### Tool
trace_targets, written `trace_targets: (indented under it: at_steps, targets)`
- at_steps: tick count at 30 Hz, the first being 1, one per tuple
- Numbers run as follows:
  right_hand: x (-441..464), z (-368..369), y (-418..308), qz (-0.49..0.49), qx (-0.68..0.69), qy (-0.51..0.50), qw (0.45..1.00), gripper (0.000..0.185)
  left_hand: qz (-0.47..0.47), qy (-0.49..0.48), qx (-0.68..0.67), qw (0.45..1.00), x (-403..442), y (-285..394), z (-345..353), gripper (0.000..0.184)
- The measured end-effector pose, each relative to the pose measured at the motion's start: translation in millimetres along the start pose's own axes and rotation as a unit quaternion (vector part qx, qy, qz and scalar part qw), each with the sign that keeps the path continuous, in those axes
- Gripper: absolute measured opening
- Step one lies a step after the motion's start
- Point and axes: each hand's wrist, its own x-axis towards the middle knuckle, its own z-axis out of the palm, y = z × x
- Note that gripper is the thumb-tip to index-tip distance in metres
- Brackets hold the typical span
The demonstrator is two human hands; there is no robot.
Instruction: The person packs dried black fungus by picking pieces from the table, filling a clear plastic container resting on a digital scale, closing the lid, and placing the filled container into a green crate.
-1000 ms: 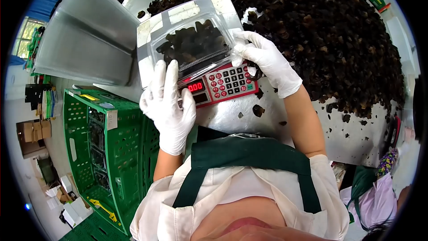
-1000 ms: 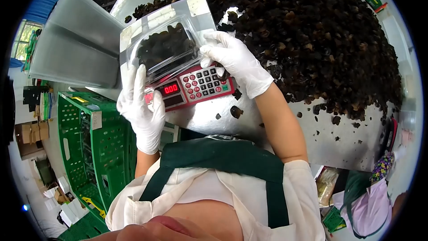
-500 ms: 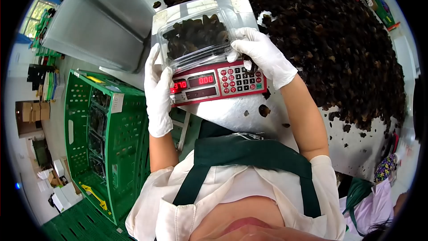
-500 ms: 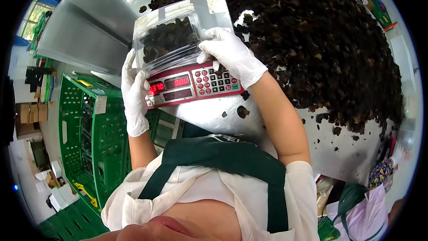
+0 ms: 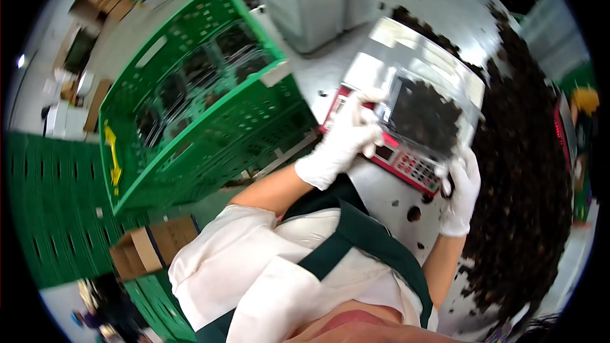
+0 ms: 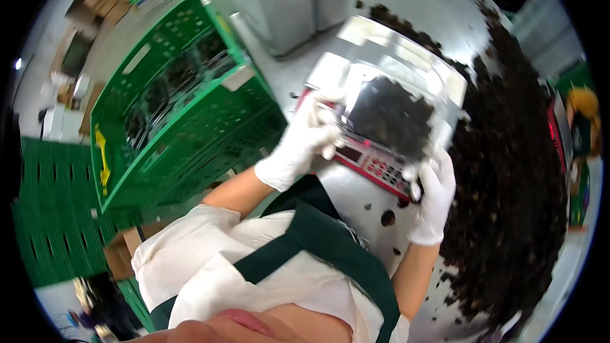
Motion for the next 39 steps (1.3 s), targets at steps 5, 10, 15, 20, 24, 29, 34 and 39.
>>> trace_targets:
  at_steps: [5, 10, 15, 20, 24, 29, 34, 39]
  targets:
    - [-16, -1, 2, -0.063, -0.036, 0.016, 0.997, 0.040, 0.022, -0.048, -0.011, 0.999, -18, -3, -8, 0.066]
    - [-16, -13, -16, -0.138, -0.037, -0.102, 0.984, 0.063, 0.092, -0.084, 0.227, 0.966, -53, 58, -35, 0.081]
    - [-22, 59, -59, -0.042, -0.142, -0.193, 0.970, 0.056, -0.013, -0.162, -0.009, 0.987, -33, 101, -102, 0.106]
    - [4, 119, -44, -0.010, 0.009, -0.212, 0.977, 0.029, 0.016, -0.099, 0.166, 0.981, -61, 120, -95, 0.102]
    - [-11, 108, -23, 0.063, -0.063, -0.346, 0.934, 0.040, 0.135, 0.044, 0.112, 0.983, -81, 107, -111, 0.096]
    - [-48, 139, -16, 0.124, -0.179, -0.393, 0.893, 0.023, 0.213, 0.062, 0.120, 0.968, -109, 115, -76, 0.100]
    - [-65, 142, -18, -0.010, -0.201, -0.343, 0.918, 0.017, 0.267, 0.060, 0.080, 0.958, -108, 95, -85, 0.106]
    - [-42, 147, -23, 0.040, -0.017, -0.370, 0.928, 0.026, 0.254, 0.237, 0.238, 0.907, -140, 161, -117, 0.071]
